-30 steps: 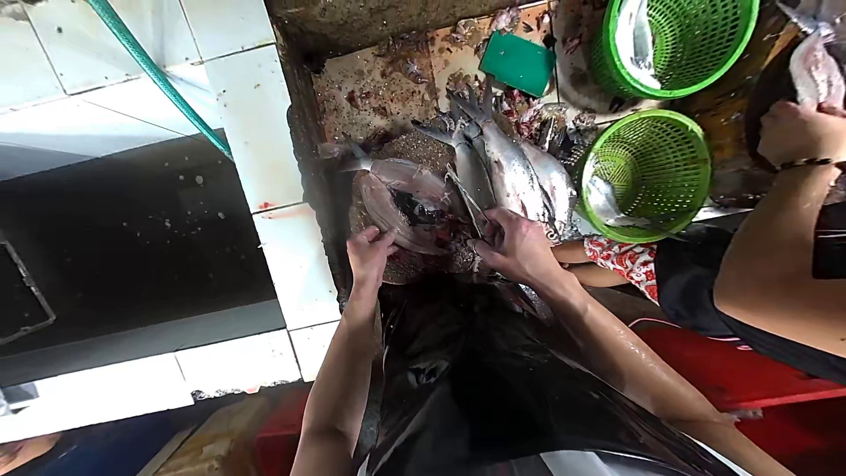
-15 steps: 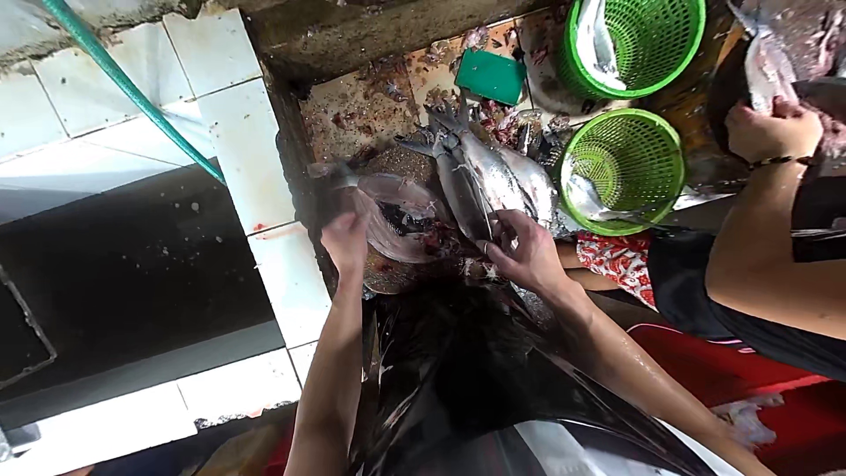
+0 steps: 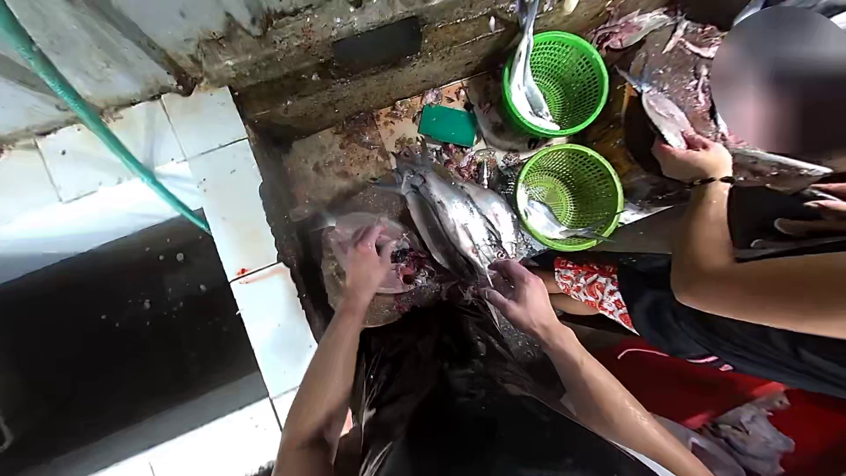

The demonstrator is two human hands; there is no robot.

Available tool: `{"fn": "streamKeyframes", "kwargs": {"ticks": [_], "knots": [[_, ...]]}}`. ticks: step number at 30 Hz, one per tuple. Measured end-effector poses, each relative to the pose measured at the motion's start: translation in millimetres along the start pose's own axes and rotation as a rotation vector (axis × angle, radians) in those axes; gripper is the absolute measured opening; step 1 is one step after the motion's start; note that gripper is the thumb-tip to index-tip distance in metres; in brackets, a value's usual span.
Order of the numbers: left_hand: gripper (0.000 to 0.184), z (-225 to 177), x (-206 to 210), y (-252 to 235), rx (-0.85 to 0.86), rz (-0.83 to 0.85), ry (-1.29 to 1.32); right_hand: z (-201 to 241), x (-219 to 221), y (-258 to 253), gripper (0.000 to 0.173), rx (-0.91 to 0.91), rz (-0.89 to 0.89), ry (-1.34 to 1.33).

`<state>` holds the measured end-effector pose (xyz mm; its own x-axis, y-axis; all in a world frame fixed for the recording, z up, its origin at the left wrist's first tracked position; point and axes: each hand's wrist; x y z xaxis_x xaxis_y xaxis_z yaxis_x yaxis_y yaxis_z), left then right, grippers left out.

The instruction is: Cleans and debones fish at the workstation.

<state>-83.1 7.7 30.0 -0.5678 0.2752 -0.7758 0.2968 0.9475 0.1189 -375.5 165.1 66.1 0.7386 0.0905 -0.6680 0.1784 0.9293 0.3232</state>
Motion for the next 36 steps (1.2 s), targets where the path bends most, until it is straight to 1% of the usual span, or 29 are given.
{"fn": "streamKeyframes", "kwargs": {"ticks": [1, 3, 4, 6, 7, 8, 10, 12, 13, 14, 15, 17, 18, 19, 21, 23, 25, 26, 27, 29, 31, 33, 36], "knots": [[0.045, 9.1, -2.7, -15.0, 0.101, 0.039, -0.113, 3.4, 1.0, 5.1, 0.061, 0.026, 0.008, -0.018], [0.067, 13.0, -0.5, -46.6, 0.263, 0.201, -0.214, 3.0, -0.7, 16.0, 0.062, 0.013, -0.083, -0.059], [0.074, 12.5, 5.0, -57.9, 0.315, 0.294, -0.257, -0.3, -1.1, 22.1, 0.061, 0.012, -0.124, -0.078], [0.085, 9.2, 9.7, -74.6, 0.381, 0.474, -0.397, -7.9, -1.8, 27.3, 0.061, 0.023, -0.155, -0.098], [0.087, 5.2, 9.4, -79.6, 0.418, 0.539, -0.467, -10.9, -2.8, 28.9, 0.061, 0.031, -0.166, -0.104], [0.084, -2.5, 10.4, -84.3, 0.465, 0.594, -0.532, -14.4, -5.0, 31.7, 0.06, 0.039, -0.187, -0.11], [0.069, -26.6, 9.6, -84.9, 0.525, 0.706, -0.62, -22.2, -7.8, 39.5, 0.059, 0.045, -0.268, -0.109], [0.046, -51.0, -4.1, -72.4, 0.511, 0.783, -0.63, -24.9, -5.2, 45.1, 0.058, 0.027, -0.332, -0.118], [0.04, -57.8, -9.3, -68.9, 0.486, 0.808, -0.62, -24.9, -3.1, 46.7, 0.057, 0.023, -0.335, -0.128], [0.035, -56.8, -13.8, -66.2, 0.461, 0.8, -0.6, -25.2, -1.2, 46.3, 0.057, 0.016, -0.321, -0.128], [0.032, -50.5, -20.0, -64.0, 0.445, 0.759, -0.573, -25.3, 0.7, 43.8, 0.056, 0.007, -0.301, -0.122], [0.035, -45.8, -49.0, -57.2, 0.363, 0.69, -0.477, -24.7, 3.8, 38.4, 0.055, -0.016, -0.27, -0.108], [0.036, -43.1, -67.4, -49.5, 0.307, 0.63, -0.386, -23.8, 5.8, 37.4, 0.055, -0.024, -0.255, -0.107], [0.037, -39.3, -84.4, -38.9, 0.24, 0.534, -0.261, -23.0, 7.8, 36.5, 0.055, -0.026, -0.235, -0.106], [0.039, -29.9, -105.8, -13.8, 0.04, 0.285, 0.022, -20.9, 12.5, 31.2, 0.055, -0.035, -0.187, -0.093], [0.04, -18.1, -103.8, 8.4, -0.184, 0.041, 0.401, -16.7, 17.2, 22.9, 0.053, -0.065, -0.133, -0.061], [0.036, -3.1, -81.0, 21.1, -0.399, -0.158, 0.765, -11.3, 21.3, 14.4, 0.053, -0.126, -0.104, -0.013], [0.037, 5.6, -67.4, 25.0, -0.516, -0.228, 0.864, -7.1, 22.2, 10.6, 0.055, -0.147, -0.088, 0.007], [0.04, 15.3, -53.0, 27.9, -0.625, -0.271, 0.905, -2.8, 22.4, 7.5, 0.056, -0.168, -0.073, 0.024], [0.044, 31.8, -25.0, 35.5, -0.779, -0.302, 0.894, 5.7, 22.2, 3.5, 0.056, -0.223, -0.034, 0.054], [0.05, 39.4, -5.7, 47.4, -0.813, -0.269, 0.865, 16.1, 23.3, 1.7, 0.054, -0.284, 0.006, 0.09], [0.05, 31.8, 5.2, 60.6, -0.808, -0.234, 0.876, 26.4, 27.0, 2.5, 0.052, -0.351, 0.037, 0.144], [0.053, 7.8, 22.3, 75.8, -0.876, -0.134, 0.939, 35.2, 36.9, 4.7, 0.052, -0.426, 0.082, 0.246]]}}
Point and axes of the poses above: each hand's wrist, its own y-axis away from the middle knuckle, its own x-axis out of the palm, z = x × y, and after that the axes turned 5 degrees about -y, right-handed
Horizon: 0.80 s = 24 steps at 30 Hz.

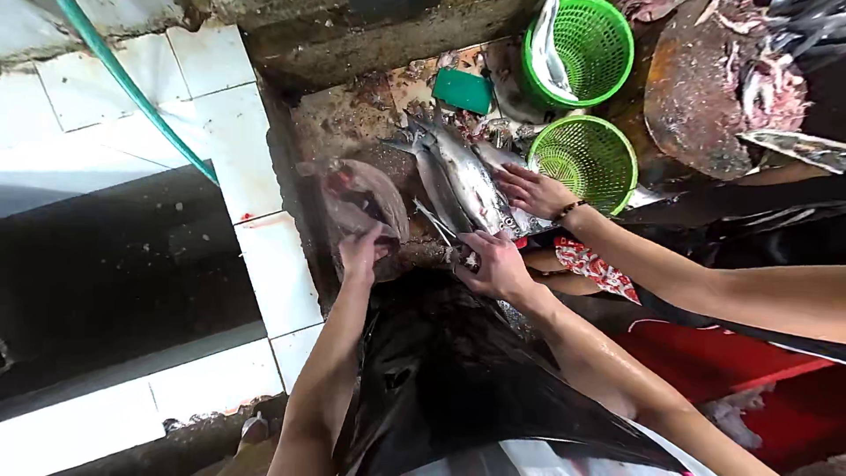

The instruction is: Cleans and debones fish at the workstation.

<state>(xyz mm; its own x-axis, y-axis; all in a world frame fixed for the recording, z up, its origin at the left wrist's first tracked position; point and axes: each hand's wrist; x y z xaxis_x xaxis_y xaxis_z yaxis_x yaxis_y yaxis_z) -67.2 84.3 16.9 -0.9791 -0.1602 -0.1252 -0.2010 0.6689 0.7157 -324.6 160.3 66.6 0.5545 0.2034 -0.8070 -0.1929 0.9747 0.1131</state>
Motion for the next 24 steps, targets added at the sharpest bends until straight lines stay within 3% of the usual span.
{"fn": "streamKeyframes", "kwargs": {"ticks": [5, 10, 15, 20, 24], "knots": [[0.039, 15.5, 29.7, 5.0, -0.03, -0.04, 0.072, 7.0, 5.4, -7.2, 0.054, -0.023, 0.088, 0.086], [0.028, 6.7, 23.1, 16.6, -0.126, 0.051, 0.5, 14.8, -1.3, -10.3, 0.051, -0.042, -0.032, 0.039], [0.063, 5.6, 10.5, -16.2, -0.081, -0.139, 0.423, 10.1, 5.1, -13.4, 0.052, -0.121, -0.059, 0.204], [0.046, 6.8, 18.2, -35.6, 0.052, -0.202, 0.276, 1.3, 20.2, -18.1, 0.052, -0.241, -0.005, 0.327], [0.045, 4.0, 15.1, -38.2, 0.026, -0.157, 0.388, 1.8, 19.0, -30.3, 0.045, -0.278, 0.088, 0.359]]}}
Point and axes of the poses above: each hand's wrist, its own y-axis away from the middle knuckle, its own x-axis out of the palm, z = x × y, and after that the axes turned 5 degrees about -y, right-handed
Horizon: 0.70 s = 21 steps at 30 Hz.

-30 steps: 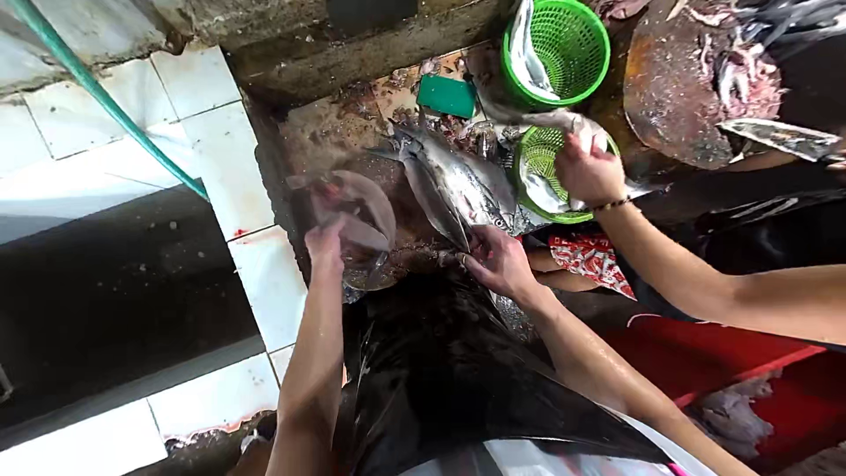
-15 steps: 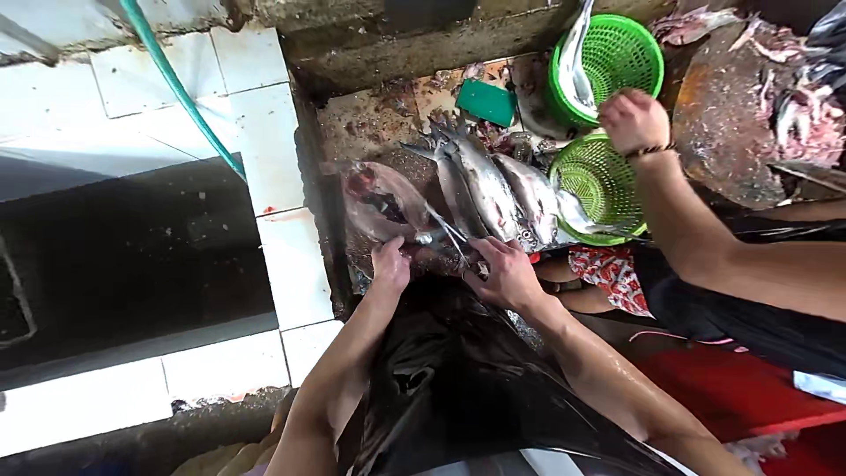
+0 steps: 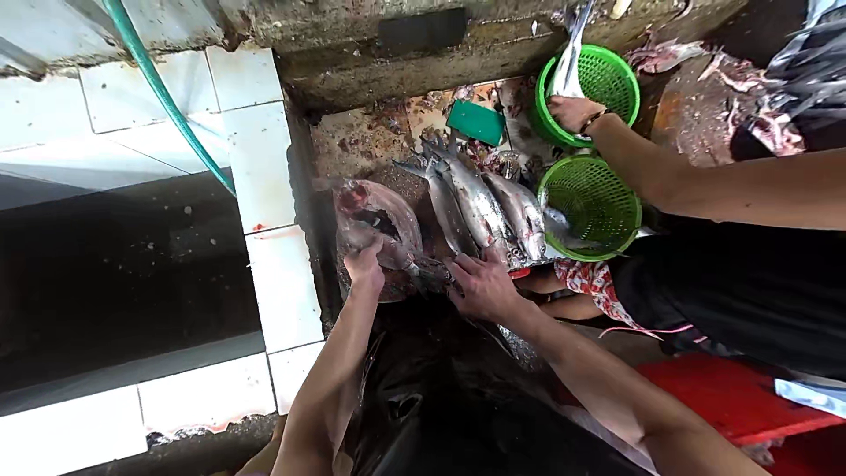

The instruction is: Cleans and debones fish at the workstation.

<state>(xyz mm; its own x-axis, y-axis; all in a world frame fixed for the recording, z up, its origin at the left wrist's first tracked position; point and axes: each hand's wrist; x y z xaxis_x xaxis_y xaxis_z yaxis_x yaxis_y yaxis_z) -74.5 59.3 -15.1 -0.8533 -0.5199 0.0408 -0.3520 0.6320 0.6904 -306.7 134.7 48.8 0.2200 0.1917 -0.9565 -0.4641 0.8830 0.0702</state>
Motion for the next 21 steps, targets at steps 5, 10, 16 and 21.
{"fn": "streamKeyframes", "kwargs": {"ticks": [5, 10, 16, 21], "knots": [[0.044, -2.9, -2.4, -2.6, -0.086, 0.02, 0.104, -5.1, 1.3, 0.2, 0.049, -0.004, 0.052, -0.001], [0.041, -8.3, 1.7, 2.0, -0.099, 0.012, 0.114, -8.4, 2.9, -0.6, 0.047, 0.006, 0.078, 0.009], [0.043, -9.3, 4.4, 3.5, -0.119, 0.058, 0.136, -12.0, 2.8, -2.6, 0.047, -0.012, 0.07, -0.001], [0.03, -9.4, -9.7, 2.1, -0.094, 0.254, 0.119, -5.2, -9.7, 0.6, 0.046, 0.017, 0.133, -0.126]]}}
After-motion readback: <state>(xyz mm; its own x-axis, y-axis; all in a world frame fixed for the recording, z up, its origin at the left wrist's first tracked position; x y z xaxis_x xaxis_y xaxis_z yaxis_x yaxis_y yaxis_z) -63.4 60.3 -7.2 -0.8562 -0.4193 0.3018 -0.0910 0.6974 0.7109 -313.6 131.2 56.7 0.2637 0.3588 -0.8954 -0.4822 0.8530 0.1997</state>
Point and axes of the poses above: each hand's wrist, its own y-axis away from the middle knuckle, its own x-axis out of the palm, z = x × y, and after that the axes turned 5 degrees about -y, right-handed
